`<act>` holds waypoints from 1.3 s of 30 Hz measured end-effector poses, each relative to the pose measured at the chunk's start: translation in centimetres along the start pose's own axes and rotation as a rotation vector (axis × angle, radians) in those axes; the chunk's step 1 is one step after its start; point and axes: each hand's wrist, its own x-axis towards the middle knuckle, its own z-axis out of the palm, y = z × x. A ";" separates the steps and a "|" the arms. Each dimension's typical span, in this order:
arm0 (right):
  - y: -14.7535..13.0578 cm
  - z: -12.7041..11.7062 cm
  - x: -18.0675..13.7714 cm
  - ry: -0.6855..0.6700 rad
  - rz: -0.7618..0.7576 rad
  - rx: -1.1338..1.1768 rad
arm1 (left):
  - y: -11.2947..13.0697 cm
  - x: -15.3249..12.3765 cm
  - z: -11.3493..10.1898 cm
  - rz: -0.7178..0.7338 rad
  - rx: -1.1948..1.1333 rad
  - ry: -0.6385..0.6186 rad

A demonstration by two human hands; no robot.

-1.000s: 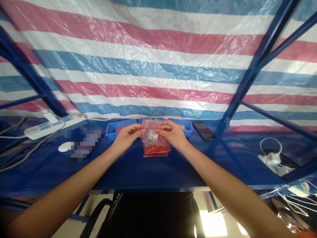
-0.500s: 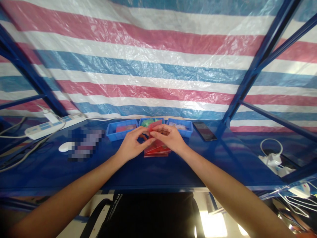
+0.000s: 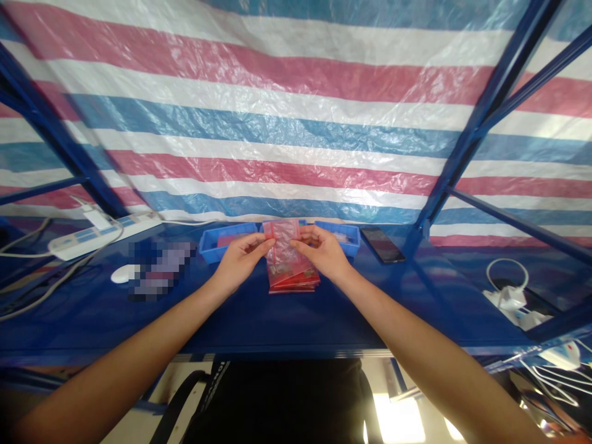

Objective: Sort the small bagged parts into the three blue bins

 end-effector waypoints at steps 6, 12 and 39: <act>0.2 0.0 0.2 0.056 0.036 0.028 | -0.5 0.0 -0.2 0.085 0.075 0.112; 0.0 -0.2 -0.1 0.010 -0.033 -0.046 | 0.4 -0.9 0.4 0.105 0.161 -0.038; -0.9 0.6 -0.4 0.013 0.090 0.131 | 0.9 -0.8 0.7 -0.047 -0.097 -0.162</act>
